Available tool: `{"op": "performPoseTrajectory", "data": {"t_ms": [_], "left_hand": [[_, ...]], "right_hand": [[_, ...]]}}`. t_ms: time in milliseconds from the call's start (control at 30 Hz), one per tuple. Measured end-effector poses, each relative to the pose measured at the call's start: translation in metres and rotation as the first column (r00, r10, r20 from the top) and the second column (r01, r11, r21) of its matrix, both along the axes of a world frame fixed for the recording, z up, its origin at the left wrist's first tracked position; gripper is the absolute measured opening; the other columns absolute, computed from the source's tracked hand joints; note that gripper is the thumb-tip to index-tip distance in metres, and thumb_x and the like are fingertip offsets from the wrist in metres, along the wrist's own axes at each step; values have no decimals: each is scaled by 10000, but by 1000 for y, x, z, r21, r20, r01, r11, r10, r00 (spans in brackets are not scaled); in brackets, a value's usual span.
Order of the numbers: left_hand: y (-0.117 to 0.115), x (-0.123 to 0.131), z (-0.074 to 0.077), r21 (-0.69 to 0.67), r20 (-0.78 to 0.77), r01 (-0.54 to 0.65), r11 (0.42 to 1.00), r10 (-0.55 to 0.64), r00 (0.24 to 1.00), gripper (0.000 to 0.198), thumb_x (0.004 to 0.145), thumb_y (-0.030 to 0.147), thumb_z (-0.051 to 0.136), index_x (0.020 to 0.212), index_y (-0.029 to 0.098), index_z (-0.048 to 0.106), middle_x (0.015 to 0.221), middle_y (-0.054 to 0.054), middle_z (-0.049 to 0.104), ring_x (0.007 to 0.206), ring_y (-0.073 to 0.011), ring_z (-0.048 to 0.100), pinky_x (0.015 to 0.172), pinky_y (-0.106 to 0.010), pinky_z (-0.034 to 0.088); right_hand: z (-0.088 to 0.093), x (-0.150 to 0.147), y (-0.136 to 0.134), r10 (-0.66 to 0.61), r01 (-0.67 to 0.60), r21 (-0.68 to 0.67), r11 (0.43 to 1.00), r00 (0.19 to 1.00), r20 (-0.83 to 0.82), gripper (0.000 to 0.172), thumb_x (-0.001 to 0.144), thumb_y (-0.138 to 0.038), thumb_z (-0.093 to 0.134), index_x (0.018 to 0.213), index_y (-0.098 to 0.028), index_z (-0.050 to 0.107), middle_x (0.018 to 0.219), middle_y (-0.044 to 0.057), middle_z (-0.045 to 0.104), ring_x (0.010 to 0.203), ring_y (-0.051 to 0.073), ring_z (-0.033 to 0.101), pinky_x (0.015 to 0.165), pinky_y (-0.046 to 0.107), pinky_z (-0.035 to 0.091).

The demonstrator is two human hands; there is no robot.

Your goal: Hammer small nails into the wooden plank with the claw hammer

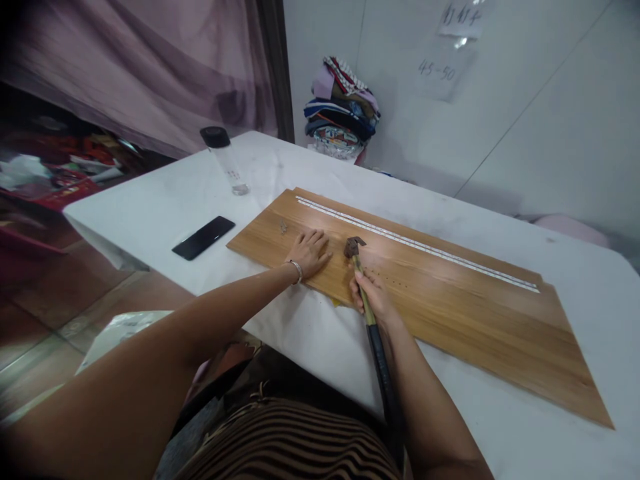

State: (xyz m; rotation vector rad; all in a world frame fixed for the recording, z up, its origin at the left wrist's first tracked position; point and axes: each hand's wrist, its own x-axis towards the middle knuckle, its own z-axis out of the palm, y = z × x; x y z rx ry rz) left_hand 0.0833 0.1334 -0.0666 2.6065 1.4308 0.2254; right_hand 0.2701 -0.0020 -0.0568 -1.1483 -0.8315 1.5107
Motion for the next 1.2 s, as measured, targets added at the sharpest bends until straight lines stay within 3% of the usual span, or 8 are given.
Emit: {"op": "performPoseTrajectory", "data": {"t_ms": [1200], "left_hand": [[1,-1,-2,-3,-2,7,1000,-7,1000,516,1072,447,475,1509,199,595,1693,-127,494,1586,-305,390,1314,-534,277]], "right_hand": [[-8,-2,2,-28,28,2,1000,999,-39,603,725,-639,875,1109,-243,630,625,-108,531,355,58,364,289,194,272]]}}
